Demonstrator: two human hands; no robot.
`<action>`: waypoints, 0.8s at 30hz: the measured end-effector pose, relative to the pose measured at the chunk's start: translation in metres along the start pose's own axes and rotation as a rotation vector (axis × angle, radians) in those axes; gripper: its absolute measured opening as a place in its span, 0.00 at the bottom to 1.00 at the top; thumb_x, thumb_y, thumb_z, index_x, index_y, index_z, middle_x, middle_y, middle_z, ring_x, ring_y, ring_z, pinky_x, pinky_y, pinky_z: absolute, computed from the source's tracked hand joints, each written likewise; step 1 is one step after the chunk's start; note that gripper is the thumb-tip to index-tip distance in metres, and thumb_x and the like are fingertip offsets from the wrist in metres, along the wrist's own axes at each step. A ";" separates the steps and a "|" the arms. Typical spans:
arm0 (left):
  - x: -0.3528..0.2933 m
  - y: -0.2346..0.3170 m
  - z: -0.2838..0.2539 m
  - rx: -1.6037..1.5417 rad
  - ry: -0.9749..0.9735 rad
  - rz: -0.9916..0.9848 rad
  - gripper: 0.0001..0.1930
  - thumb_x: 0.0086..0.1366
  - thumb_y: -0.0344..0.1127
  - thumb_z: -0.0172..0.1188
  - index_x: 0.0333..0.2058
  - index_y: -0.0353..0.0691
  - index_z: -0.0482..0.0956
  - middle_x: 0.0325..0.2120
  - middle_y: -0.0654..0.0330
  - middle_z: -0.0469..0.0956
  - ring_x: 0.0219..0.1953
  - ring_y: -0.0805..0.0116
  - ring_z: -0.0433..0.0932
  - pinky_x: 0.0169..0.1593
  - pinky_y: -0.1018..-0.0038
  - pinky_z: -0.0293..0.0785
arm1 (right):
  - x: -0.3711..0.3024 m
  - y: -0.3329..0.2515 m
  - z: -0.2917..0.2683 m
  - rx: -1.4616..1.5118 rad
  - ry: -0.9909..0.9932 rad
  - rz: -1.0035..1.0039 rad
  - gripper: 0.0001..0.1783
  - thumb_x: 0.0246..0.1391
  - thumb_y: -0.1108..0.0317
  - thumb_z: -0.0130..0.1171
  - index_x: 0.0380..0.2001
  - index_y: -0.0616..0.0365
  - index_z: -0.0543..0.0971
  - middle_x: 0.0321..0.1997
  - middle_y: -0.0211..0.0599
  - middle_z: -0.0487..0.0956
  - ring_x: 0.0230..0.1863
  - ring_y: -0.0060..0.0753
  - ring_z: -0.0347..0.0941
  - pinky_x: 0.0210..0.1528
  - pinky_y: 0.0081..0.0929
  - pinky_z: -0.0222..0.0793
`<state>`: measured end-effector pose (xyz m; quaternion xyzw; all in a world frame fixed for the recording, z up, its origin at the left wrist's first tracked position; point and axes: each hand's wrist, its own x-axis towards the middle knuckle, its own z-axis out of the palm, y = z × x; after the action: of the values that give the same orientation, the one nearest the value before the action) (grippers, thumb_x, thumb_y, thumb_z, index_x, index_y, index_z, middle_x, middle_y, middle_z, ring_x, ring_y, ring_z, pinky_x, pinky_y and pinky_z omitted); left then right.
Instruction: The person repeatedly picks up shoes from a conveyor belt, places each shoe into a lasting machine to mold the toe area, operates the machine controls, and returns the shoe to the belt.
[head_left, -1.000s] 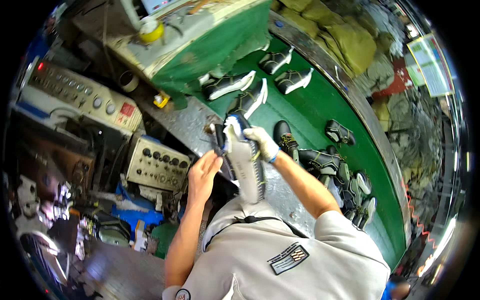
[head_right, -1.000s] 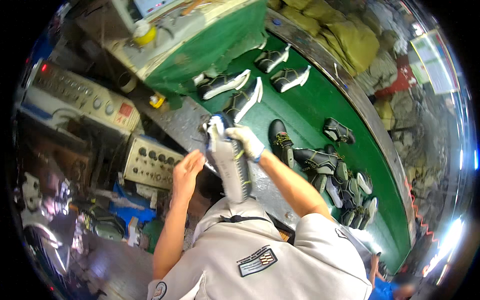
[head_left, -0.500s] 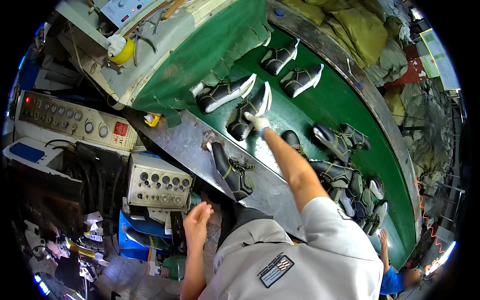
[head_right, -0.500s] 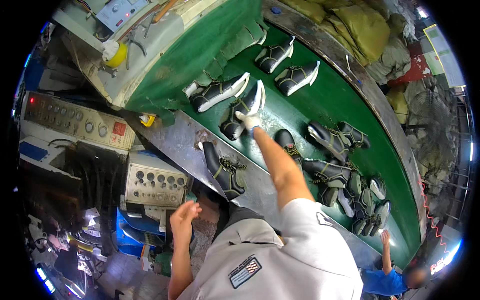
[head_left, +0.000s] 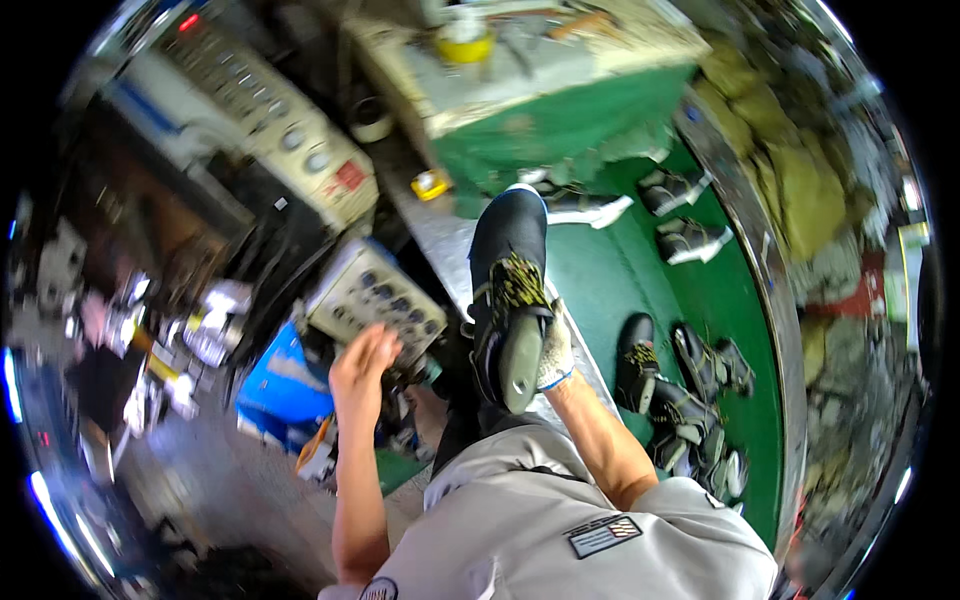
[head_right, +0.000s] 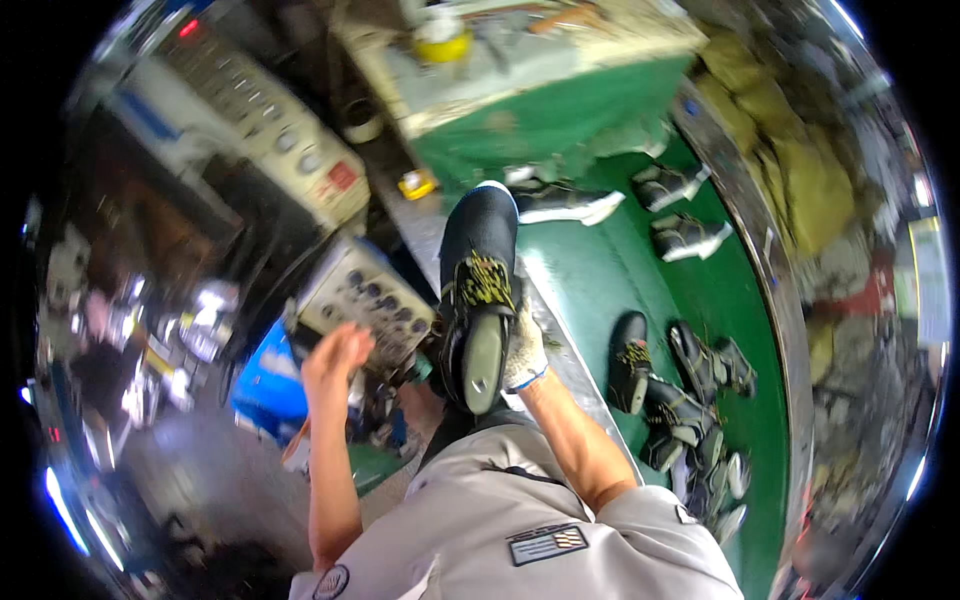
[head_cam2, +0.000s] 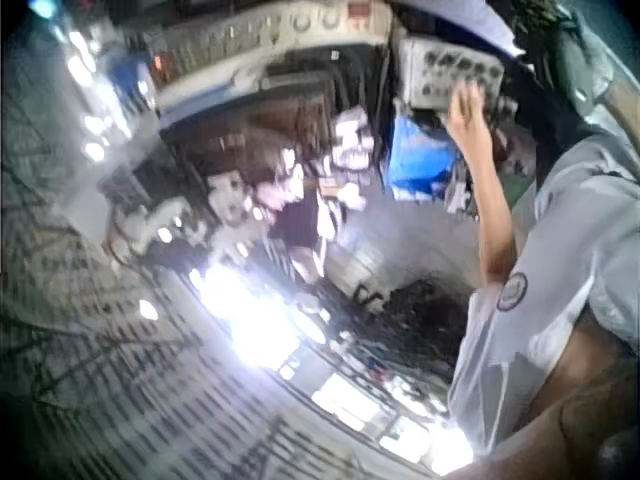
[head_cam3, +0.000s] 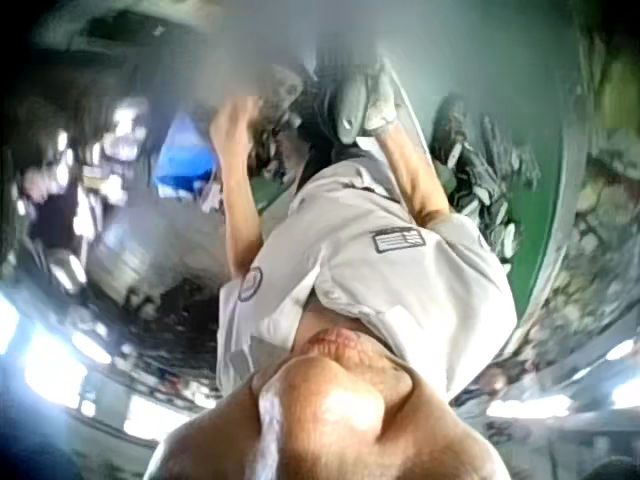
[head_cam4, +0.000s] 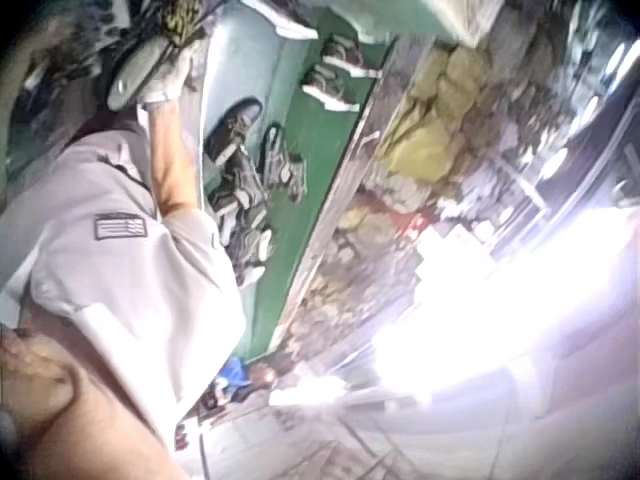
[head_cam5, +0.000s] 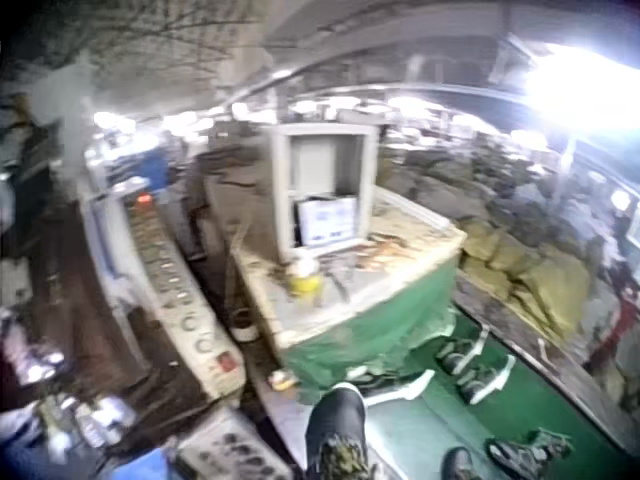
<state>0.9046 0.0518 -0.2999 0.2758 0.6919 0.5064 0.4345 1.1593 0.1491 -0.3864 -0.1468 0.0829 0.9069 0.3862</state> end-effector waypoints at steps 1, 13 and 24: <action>0.008 0.004 -0.014 -0.022 -0.007 0.058 0.21 0.70 0.38 0.59 0.55 0.29 0.77 0.47 0.47 0.83 0.46 0.62 0.84 0.51 0.70 0.78 | 0.011 0.026 0.017 -0.004 0.065 -0.036 0.33 0.66 0.47 0.54 0.64 0.60 0.70 0.61 0.47 0.76 0.57 0.47 0.76 0.62 0.45 0.72; -0.010 -0.021 -0.210 -0.388 0.373 -0.073 0.13 0.59 0.30 0.71 0.42 0.33 0.83 0.35 0.60 0.83 0.34 0.71 0.83 0.37 0.75 0.83 | 0.082 0.232 0.077 -0.744 -0.034 0.333 0.27 0.68 0.58 0.55 0.63 0.63 0.70 0.57 0.37 0.79 0.53 0.30 0.77 0.57 0.31 0.74; -0.025 -0.036 -0.288 -0.748 0.717 0.271 0.32 0.57 0.19 0.65 0.61 0.23 0.66 0.47 0.46 0.81 0.41 0.64 0.84 0.45 0.76 0.82 | 0.146 0.345 0.113 -0.849 -0.240 0.401 0.35 0.66 0.60 0.58 0.70 0.61 0.62 0.63 0.36 0.74 0.59 0.27 0.72 0.61 0.27 0.68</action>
<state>0.6648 -0.1133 -0.2941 -0.0012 0.5273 0.8325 0.1701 0.7904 0.0406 -0.3149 -0.1669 -0.3132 0.9276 0.1167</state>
